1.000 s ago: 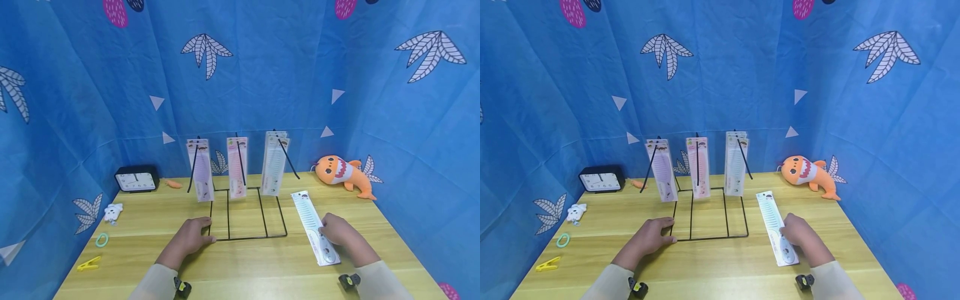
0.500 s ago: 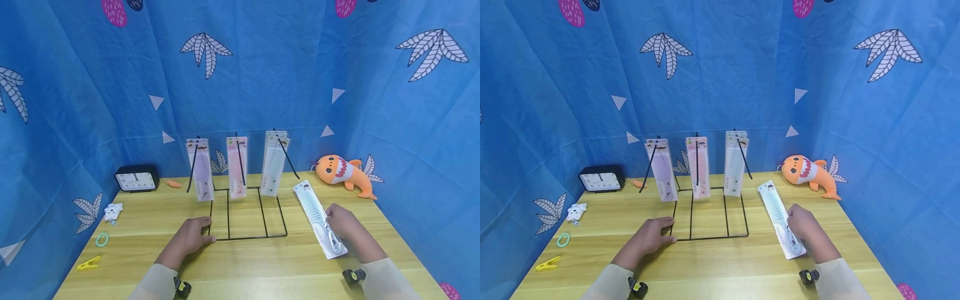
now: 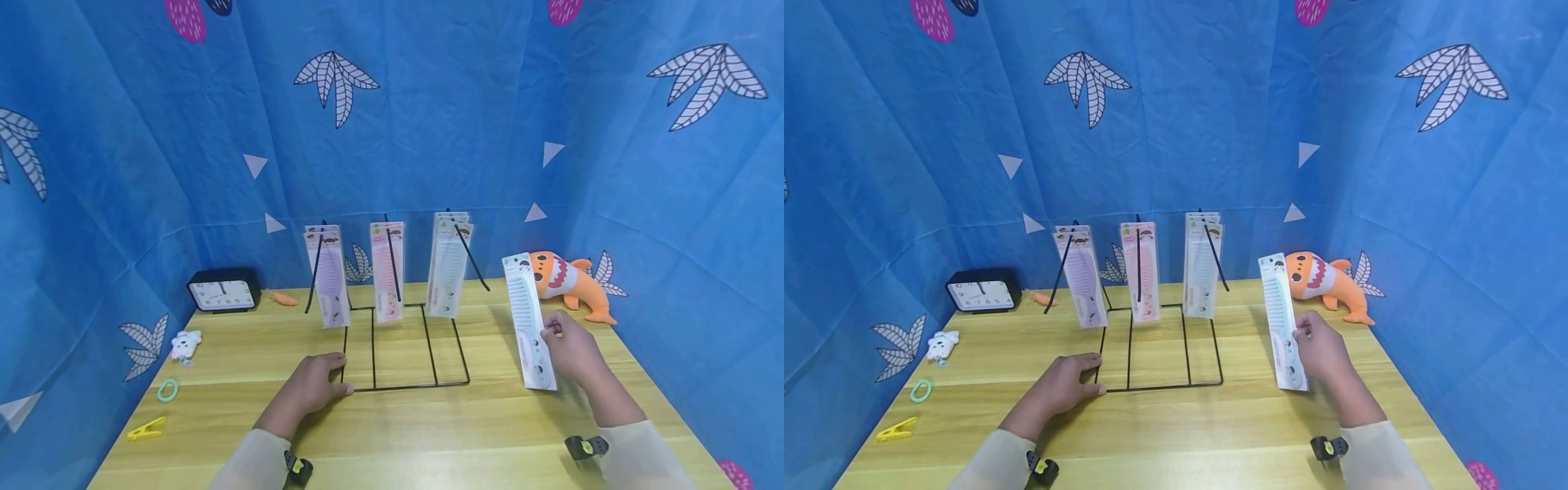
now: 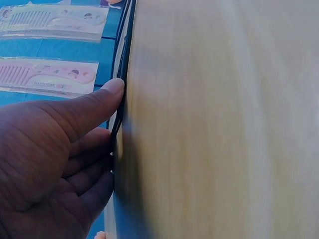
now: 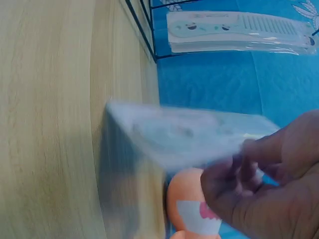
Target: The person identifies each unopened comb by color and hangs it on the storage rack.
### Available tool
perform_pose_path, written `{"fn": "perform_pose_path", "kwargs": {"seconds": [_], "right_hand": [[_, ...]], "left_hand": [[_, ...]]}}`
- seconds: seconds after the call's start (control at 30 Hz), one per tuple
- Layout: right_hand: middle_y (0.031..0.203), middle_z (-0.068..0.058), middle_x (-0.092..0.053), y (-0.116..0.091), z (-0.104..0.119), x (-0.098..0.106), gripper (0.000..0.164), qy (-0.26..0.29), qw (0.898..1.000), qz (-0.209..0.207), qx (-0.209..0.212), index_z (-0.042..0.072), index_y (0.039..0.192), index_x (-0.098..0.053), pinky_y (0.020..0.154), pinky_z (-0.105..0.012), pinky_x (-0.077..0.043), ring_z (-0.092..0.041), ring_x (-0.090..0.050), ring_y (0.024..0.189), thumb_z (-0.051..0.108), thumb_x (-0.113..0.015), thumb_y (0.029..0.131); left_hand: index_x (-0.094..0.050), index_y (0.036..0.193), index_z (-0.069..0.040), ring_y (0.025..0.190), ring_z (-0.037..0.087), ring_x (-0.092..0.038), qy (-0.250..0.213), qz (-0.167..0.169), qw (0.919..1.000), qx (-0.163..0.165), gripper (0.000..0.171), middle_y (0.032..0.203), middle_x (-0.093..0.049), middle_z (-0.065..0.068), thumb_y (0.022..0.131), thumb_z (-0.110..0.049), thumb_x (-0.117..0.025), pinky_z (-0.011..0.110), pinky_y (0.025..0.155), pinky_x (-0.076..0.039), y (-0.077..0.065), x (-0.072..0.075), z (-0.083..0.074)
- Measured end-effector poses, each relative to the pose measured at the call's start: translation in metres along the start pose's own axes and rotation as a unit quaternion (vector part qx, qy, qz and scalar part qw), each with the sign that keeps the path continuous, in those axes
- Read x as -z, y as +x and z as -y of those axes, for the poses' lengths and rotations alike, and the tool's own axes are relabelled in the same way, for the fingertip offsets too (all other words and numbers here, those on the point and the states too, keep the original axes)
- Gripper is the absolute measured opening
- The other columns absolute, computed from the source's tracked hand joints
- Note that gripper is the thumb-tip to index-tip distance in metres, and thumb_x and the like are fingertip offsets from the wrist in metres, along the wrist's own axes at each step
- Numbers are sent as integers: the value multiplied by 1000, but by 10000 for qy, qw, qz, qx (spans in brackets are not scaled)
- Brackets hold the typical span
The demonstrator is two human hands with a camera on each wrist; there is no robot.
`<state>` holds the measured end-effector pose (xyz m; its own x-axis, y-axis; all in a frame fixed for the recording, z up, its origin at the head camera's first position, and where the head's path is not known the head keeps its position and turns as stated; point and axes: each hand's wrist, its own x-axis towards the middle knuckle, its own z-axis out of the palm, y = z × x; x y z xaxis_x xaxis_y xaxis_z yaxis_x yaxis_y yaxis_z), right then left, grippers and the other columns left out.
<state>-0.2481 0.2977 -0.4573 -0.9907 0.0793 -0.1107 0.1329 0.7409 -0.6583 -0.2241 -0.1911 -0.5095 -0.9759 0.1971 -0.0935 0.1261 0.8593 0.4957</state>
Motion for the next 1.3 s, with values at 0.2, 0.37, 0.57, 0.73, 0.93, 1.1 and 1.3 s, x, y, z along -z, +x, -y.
{"fn": "perform_pose_path", "kwargs": {"seconds": [0.2,0.37,0.57,0.73,0.93,1.1,1.3], "right_hand": [[139,-25,-50,-4,2,0,20,1466,9887,61,294,-2,131,-44,95,-44,-70,-44,-62,129,14,-43,118],[151,-29,-49,-7,-1,4,23,2006,9729,141,1144,-3,132,-44,93,-37,-70,-44,-63,135,15,-46,118],[150,-21,-58,-14,-4,7,40,2442,9471,677,1970,-4,151,-45,94,-36,-69,-9,-70,122,11,-56,115],[134,2,-70,-20,-2,4,48,2626,9203,1258,2614,-7,156,-44,94,-37,-70,-9,-74,117,2,-59,111],[129,6,-74,-27,6,1,41,2706,8930,1685,3178,-6,149,-52,93,-38,-70,-13,-77,114,-4,-59,109],[129,8,-75,-32,13,-1,38,2684,8909,1745,3221,-6,146,-55,92,-36,-70,-13,-77,113,-4,-59,109],[130,9,-75,-34,19,-5,34,2637,8936,1778,3168,-9,142,-56,92,-40,-70,-13,-76,113,-4,-59,109]], "left_hand": [[-69,145,-2,151,40,-54,21,-10,10000,9,62,158,-63,12,94,-31,-88,58,127,-45,0,0,0],[-69,146,-3,152,40,-53,22,-12,10000,30,62,159,-62,11,94,-31,-88,58,127,-45,0,0,-1],[-69,146,-3,152,40,-53,-5,2,10000,35,63,159,-62,12,93,-32,-88,57,128,-44,0,0,0],[-69,145,-2,151,40,-54,-10,-44,10000,-47,62,157,-63,12,93,-31,-89,57,127,-45,1,-1,1],[-69,145,-2,151,40,-54,-9,-46,10000,-25,62,158,-63,13,93,-31,-89,58,127,-45,1,-2,2],[-69,145,-2,151,40,-54,12,-51,10000,-22,63,158,-63,13,93,-31,-89,57,127,-45,0,-2,1],[-69,145,-2,151,40,-54,-23,-76,10000,-20,63,158,-63,12,93,-31,-89,57,128,-45,0,-1,1]]}}
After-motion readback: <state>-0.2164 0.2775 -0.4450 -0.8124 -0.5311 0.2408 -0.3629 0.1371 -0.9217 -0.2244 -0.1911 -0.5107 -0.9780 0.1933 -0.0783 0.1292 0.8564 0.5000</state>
